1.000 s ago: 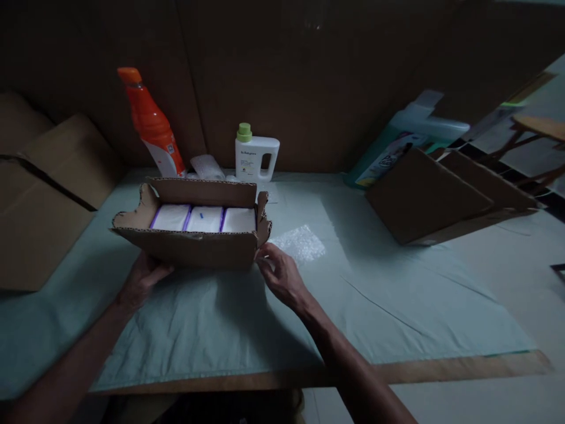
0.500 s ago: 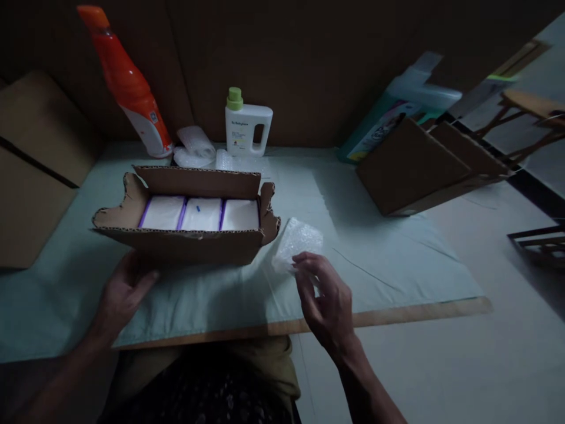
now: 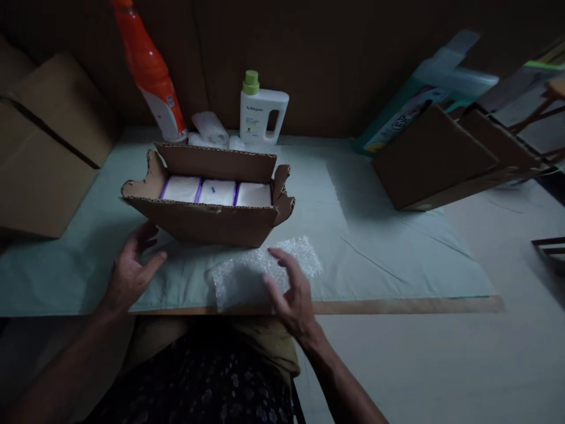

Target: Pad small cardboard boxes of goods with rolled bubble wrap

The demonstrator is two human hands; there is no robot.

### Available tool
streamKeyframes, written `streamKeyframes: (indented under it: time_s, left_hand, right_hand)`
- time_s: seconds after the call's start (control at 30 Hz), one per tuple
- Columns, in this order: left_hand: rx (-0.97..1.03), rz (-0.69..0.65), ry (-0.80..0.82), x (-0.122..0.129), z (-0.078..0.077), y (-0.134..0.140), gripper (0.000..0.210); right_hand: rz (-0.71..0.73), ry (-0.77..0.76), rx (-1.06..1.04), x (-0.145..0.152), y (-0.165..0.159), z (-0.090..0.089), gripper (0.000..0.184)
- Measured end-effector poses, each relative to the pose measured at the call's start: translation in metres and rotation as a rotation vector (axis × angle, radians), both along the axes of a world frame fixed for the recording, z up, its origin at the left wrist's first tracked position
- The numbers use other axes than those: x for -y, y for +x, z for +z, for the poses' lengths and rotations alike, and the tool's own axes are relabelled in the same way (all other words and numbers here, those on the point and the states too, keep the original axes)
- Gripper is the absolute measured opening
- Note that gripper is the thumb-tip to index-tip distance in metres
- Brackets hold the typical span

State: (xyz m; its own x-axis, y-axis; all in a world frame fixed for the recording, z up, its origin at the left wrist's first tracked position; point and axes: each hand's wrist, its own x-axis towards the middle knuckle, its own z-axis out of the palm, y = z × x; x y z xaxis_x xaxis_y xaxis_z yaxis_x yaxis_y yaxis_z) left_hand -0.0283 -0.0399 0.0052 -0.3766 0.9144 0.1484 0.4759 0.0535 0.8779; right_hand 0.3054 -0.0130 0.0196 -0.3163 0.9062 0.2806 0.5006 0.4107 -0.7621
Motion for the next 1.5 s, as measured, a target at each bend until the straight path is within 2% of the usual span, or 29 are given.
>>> streamKeyframes:
  time_s: [0.07,0.13,0.3,0.4,0.47,0.53,0.6,0.7,0.8,0.87,0.93,0.97,1.07,1.17,1.23,1.33,1.43,1.5]
  left_hand:
    - [0.004,-0.043,0.050,-0.008,0.001,-0.002,0.073]
    - [0.034,-0.077,0.081,-0.017,0.002,0.003,0.073]
    - [0.112,-0.115,0.142,-0.050,0.006,0.022,0.073]
    - [0.132,-0.164,0.172,-0.075,0.006,0.026,0.074]
    - [0.158,-0.217,0.177,-0.084,0.004,0.023,0.077]
    - [0.133,-0.235,0.145,-0.078,0.001,0.017,0.080]
    - [0.015,-0.183,0.078,-0.058,-0.003,0.011,0.077]
    - [-0.243,-0.125,0.030,-0.017,-0.011,0.014,0.052]
    - [-0.451,-0.192,0.016,0.015,-0.019,0.043,0.030]
    - [-0.526,-0.218,0.010,0.024,-0.021,0.070,0.019]
    - [-0.528,-0.228,0.028,0.025,-0.019,0.091,0.006]
    - [-0.498,-0.221,0.044,0.024,-0.016,0.097,0.007]
    - [-0.303,-0.155,0.032,0.019,-0.003,0.092,0.010]
    - [-0.169,-0.006,-0.050,0.012,0.004,0.065,0.009]
    - [-0.235,0.032,-0.116,0.007,0.003,0.046,0.026]
    - [-0.477,0.026,-0.147,0.001,0.000,0.027,0.050]
    - [-0.678,0.046,0.030,0.003,0.003,0.029,0.054]
    - [-0.753,-0.067,0.178,0.008,0.006,0.043,0.049]
  right_hand:
    - [-0.117,-0.039,-0.016,-0.020,0.004,0.000,0.052]
    - [-0.095,-0.066,-0.030,-0.041,-0.004,-0.001,0.058]
    - [-0.049,-0.071,-0.063,-0.082,-0.030,0.001,0.053]
    - [-0.058,-0.059,-0.091,-0.097,-0.032,0.003,0.056]
    - [-0.059,-0.052,-0.083,-0.099,-0.023,0.003,0.057]
    - [-0.053,-0.065,-0.036,-0.095,-0.005,0.002,0.057]
    - [-0.059,-0.106,0.043,-0.088,0.022,-0.002,0.053]
    - [-0.171,-0.122,0.208,-0.078,0.065,-0.017,0.051]
    - [-0.306,-0.045,0.388,-0.075,0.084,-0.035,0.052]
    - [-0.339,-0.014,0.433,-0.073,0.080,-0.043,0.044]
    - [-0.337,-0.018,0.370,-0.067,0.068,-0.042,0.031]
    - [-0.332,-0.023,0.322,-0.061,0.061,-0.040,0.027]
    - [-0.366,-0.032,0.188,-0.043,0.042,-0.027,0.025]
    - [-0.390,-0.029,0.143,-0.031,0.027,-0.021,0.044]
    - [-0.345,-0.028,0.231,-0.031,0.020,-0.025,0.054]
    - [-0.319,0.062,0.457,-0.033,0.018,-0.031,0.059]
    - [-0.335,0.197,0.564,-0.030,0.014,-0.029,0.055]
    - [-0.246,0.243,0.581,-0.026,-0.003,-0.023,0.049]
